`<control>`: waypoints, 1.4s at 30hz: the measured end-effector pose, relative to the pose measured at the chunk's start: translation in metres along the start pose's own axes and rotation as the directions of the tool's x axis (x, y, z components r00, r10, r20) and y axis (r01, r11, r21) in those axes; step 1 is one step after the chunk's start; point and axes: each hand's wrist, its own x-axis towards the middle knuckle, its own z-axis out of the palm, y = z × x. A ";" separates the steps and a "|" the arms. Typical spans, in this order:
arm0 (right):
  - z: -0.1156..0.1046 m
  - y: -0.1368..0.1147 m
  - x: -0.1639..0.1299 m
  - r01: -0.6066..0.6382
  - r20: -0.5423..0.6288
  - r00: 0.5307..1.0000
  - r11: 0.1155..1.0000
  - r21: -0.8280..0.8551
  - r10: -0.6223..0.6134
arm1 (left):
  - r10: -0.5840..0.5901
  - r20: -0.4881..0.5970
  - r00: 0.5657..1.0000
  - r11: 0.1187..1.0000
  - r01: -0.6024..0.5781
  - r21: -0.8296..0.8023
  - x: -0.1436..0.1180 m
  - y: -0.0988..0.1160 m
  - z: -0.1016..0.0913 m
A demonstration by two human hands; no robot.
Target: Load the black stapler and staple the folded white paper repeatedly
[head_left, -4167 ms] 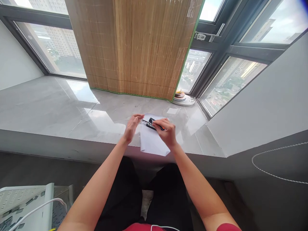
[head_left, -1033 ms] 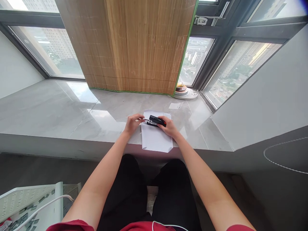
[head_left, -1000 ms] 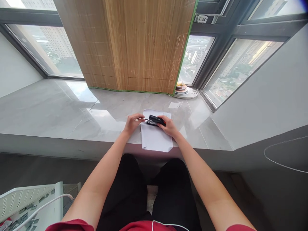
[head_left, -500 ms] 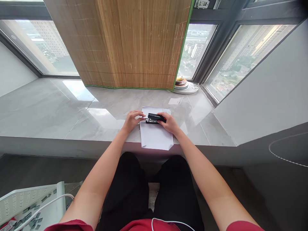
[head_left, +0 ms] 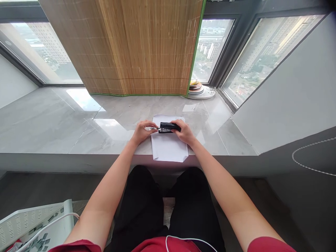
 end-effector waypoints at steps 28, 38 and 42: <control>-0.004 0.000 -0.001 0.006 -0.085 0.996 0.997 0.083 0.001 | -0.102 -0.001 0.995 0.987 0.101 -0.123 0.002 0.015 -0.004; -0.004 0.000 0.000 0.013 -0.111 0.994 0.992 0.123 0.001 | -0.128 0.008 0.992 0.985 0.128 -0.112 0.002 0.015 -0.007; -0.004 -0.001 0.000 -0.001 -0.121 0.993 0.992 0.127 0.016 | -0.123 -0.013 0.992 0.987 0.121 -0.102 0.001 0.011 -0.007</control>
